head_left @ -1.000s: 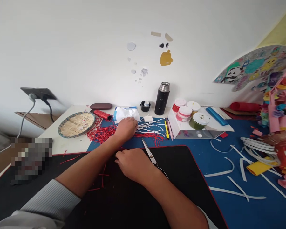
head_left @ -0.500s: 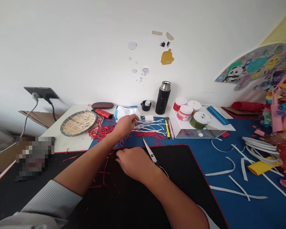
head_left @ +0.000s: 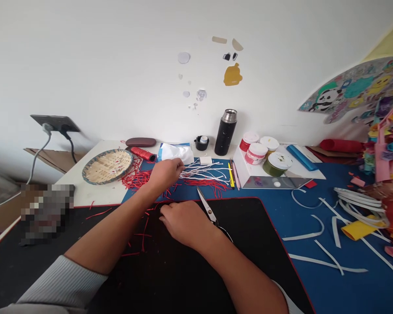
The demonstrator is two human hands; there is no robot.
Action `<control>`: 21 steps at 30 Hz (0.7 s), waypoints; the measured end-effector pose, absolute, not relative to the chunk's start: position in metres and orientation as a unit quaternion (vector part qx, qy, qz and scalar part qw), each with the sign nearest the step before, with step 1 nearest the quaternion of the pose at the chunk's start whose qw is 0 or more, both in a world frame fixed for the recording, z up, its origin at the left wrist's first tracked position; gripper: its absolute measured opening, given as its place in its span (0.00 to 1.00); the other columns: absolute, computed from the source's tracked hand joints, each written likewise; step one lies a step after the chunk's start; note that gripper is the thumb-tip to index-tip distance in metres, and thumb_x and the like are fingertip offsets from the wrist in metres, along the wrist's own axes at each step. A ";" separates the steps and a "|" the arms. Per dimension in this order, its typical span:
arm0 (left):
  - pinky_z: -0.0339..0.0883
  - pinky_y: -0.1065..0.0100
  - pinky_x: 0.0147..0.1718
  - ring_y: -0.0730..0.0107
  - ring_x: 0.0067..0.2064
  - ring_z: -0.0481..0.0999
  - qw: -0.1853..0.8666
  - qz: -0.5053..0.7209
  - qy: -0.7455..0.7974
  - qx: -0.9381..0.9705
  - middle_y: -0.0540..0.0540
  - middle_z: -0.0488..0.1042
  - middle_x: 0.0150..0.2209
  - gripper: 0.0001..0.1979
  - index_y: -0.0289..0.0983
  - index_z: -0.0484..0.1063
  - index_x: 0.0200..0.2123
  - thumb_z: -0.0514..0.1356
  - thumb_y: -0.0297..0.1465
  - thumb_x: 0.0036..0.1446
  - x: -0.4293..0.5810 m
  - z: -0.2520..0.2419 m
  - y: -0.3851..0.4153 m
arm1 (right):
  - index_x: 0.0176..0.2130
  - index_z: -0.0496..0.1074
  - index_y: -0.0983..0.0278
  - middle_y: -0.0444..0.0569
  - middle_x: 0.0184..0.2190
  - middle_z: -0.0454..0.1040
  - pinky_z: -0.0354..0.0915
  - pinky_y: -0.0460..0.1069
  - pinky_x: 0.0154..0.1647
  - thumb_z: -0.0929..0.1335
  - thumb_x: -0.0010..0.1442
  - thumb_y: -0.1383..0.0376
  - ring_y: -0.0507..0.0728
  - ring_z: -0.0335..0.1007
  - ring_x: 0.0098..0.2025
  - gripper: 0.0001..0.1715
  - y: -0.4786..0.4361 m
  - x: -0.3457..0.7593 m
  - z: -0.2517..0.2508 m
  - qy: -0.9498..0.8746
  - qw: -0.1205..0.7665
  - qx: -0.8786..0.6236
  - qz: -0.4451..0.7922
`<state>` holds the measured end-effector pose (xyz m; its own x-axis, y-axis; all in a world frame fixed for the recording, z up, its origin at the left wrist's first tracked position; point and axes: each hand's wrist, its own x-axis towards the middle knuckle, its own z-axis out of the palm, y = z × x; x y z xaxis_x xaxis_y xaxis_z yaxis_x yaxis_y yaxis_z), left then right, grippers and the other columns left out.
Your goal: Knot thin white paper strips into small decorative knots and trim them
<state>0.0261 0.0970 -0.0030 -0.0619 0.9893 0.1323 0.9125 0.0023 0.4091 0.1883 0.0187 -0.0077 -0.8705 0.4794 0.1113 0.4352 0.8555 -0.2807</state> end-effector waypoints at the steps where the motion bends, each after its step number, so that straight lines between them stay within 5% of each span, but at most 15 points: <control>1: 0.62 0.62 0.34 0.51 0.36 0.81 0.111 0.210 0.702 0.671 0.41 0.84 0.32 0.11 0.40 0.82 0.37 0.61 0.38 0.64 0.024 -0.003 0.094 | 0.46 0.78 0.66 0.52 0.40 0.84 0.67 0.53 0.32 0.65 0.77 0.62 0.63 0.83 0.39 0.13 0.019 0.188 -0.007 -0.959 0.090 -0.238 0.125; 6: 0.61 0.65 0.27 0.63 0.24 0.73 0.214 0.283 0.692 0.629 0.50 0.76 0.21 0.19 0.41 0.73 0.29 0.57 0.48 0.65 0.014 -0.001 0.075 | 0.47 0.78 0.66 0.52 0.41 0.85 0.66 0.52 0.33 0.66 0.77 0.62 0.62 0.83 0.40 0.13 0.018 0.187 -0.006 -0.956 0.087 -0.238 0.144; 16: 0.62 0.69 0.27 0.69 0.25 0.66 0.392 0.411 0.628 0.532 0.55 0.68 0.22 0.22 0.41 0.72 0.29 0.64 0.54 0.59 0.004 0.010 0.018 | 0.47 0.81 0.60 0.48 0.43 0.86 0.66 0.49 0.41 0.71 0.73 0.60 0.59 0.83 0.45 0.09 0.019 0.188 0.007 -0.873 0.162 -0.300 0.348; 21: 0.62 0.69 0.26 0.68 0.25 0.66 0.411 0.406 0.633 0.515 0.54 0.69 0.22 0.24 0.40 0.75 0.30 0.67 0.56 0.55 -0.003 0.016 -0.005 | 0.47 0.80 0.60 0.42 0.29 0.79 0.65 0.45 0.33 0.70 0.73 0.56 0.52 0.76 0.29 0.12 0.024 0.190 -0.003 -0.750 0.228 -0.322 0.531</control>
<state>-0.0035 -0.0052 0.0155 -0.1314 0.9860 -0.1029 0.3188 0.1404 0.9374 0.1898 0.0243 -0.0030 -0.6891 0.7247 0.0009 0.2405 0.2299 -0.9430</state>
